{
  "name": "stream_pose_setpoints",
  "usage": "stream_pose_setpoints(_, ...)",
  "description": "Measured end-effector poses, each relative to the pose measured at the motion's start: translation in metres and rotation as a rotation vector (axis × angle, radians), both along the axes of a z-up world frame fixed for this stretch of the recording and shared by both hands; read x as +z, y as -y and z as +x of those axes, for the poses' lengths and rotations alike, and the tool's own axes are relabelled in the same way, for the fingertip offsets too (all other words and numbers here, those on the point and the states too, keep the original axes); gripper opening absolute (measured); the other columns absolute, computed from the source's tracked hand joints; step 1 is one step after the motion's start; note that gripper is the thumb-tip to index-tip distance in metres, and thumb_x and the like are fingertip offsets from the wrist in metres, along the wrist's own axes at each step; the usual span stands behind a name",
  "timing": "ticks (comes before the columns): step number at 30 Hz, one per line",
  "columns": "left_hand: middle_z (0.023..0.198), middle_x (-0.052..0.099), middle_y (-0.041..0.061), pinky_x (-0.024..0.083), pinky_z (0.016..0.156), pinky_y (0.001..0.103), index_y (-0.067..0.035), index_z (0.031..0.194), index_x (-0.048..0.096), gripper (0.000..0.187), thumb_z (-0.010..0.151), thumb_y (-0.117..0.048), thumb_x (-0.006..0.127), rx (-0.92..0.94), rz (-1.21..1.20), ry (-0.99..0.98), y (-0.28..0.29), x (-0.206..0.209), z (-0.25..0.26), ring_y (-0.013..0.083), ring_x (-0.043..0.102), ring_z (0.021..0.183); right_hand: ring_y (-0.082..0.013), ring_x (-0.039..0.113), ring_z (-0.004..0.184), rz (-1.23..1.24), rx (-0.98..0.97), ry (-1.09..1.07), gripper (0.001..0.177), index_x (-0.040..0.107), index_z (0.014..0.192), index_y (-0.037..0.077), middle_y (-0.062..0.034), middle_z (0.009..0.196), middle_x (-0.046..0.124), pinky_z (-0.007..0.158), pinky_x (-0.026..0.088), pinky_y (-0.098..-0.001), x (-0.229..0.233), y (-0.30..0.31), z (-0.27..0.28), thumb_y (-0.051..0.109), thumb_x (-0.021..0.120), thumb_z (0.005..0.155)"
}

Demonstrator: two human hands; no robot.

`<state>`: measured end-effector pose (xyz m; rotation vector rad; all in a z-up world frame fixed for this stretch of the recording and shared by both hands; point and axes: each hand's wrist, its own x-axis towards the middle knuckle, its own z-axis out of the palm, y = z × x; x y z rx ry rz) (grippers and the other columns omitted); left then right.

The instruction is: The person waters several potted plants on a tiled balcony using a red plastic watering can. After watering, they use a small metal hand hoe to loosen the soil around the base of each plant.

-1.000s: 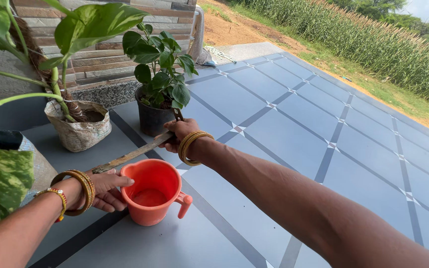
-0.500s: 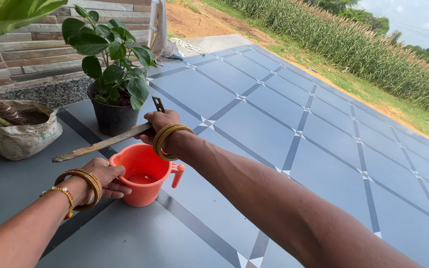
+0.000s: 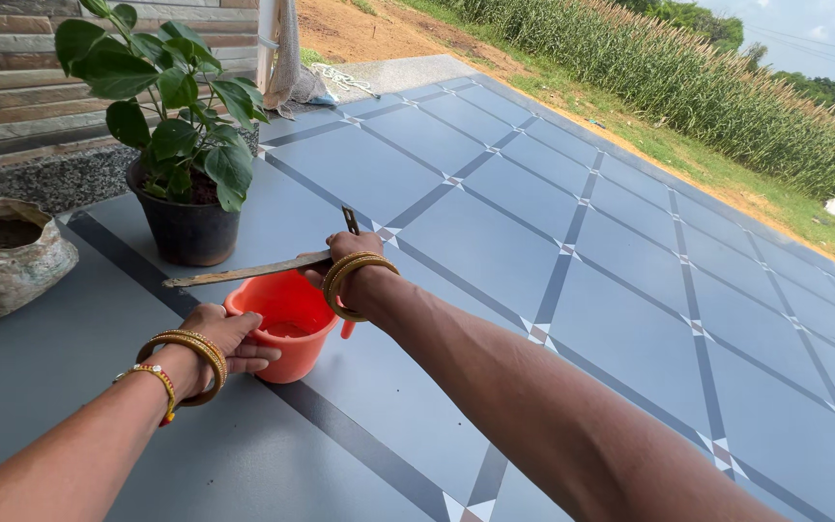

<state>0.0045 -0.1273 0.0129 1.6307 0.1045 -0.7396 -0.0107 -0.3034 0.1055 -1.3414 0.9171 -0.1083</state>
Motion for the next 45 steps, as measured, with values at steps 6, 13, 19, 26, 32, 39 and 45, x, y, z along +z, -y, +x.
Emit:
stream_pose_setpoints(6,0.106,0.074,0.018,0.065,0.076,0.034,0.004,0.132,0.06,0.051,0.098,-0.033,0.063,-0.114,-0.003,0.007,0.009,0.003,-0.007,0.0238,0.078,0.087,-0.0239,0.074,0.063,0.065,0.028,0.047,0.024,0.059,0.114,0.001,-0.0203,0.092,0.078,0.046,0.058,-0.0257,-0.009,0.0,0.004,0.019,0.047,0.105)
stream_pose_setpoints(13,0.106,0.074,0.022,0.065,0.08,0.034,0.002,0.149,0.043,0.075,0.092,-0.038,0.07,0.06,0.033,0.06,-0.038,0.017,0.003,0.0261,0.077,0.091,-0.0285,0.077,0.067,0.14,0.08,0.123,0.031,0.058,0.112,-0.01,-0.0245,0.091,0.075,0.051,0.062,-0.0287,-0.017,-0.032,0.025,0.019,0.046,0.106)
stream_pose_setpoints(19,0.104,0.075,0.02,0.064,0.081,0.036,0.003,0.14,0.055,0.061,0.091,-0.029,0.073,0.145,0.03,0.087,-0.081,0.005,0.024,0.0255,0.076,0.089,-0.0341,0.076,0.071,0.254,0.092,0.215,0.031,0.056,0.115,-0.014,-0.0278,0.093,0.072,0.055,0.065,-0.0326,-0.028,-0.073,0.056,0.013,0.045,0.105)
stream_pose_setpoints(26,0.103,0.075,0.018,0.063,0.08,0.037,-0.001,0.131,0.06,0.044,0.093,-0.022,0.071,0.266,-0.003,0.109,-0.116,0.005,0.039,0.0253,0.075,0.089,-0.0315,0.076,0.07,0.303,0.154,0.276,0.027,0.053,0.12,-0.01,-0.027,0.096,0.074,0.054,0.066,-0.0321,-0.046,-0.117,0.083,0.01,0.046,0.103)
stream_pose_setpoints(32,0.103,0.074,0.017,0.062,0.078,0.039,-0.001,0.13,0.061,0.038,0.095,-0.014,0.069,0.407,-0.007,0.161,-0.135,0.0,0.051,0.0247,0.075,0.088,-0.0264,0.073,0.06,0.249,0.122,0.238,0.029,0.058,0.12,-0.004,-0.021,0.092,0.077,0.044,0.058,-0.0275,-0.043,-0.135,0.098,0.018,0.051,0.103)
stream_pose_setpoints(39,0.108,0.073,0.009,0.062,0.071,0.035,-0.009,0.135,0.061,0.046,0.09,-0.003,0.066,0.626,0.066,0.296,-0.156,-0.008,0.073,0.0201,0.074,0.087,-0.0206,0.068,0.052,0.21,0.151,0.235,0.023,0.052,0.116,0.004,-0.0146,0.081,0.078,0.036,0.043,-0.0241,-0.043,-0.138,0.111,0.025,0.053,0.104)
stream_pose_setpoints(45,0.102,0.076,0.012,0.062,0.062,0.027,0.002,0.12,0.075,0.034,0.094,-0.019,0.073,0.78,0.342,0.325,-0.147,-0.016,0.087,0.02,0.074,0.073,-0.0166,0.065,0.05,0.236,0.136,0.111,0.026,0.054,0.112,0.004,-0.0129,0.078,0.079,0.036,0.041,-0.0215,-0.052,-0.151,0.108,0.029,0.053,0.105)
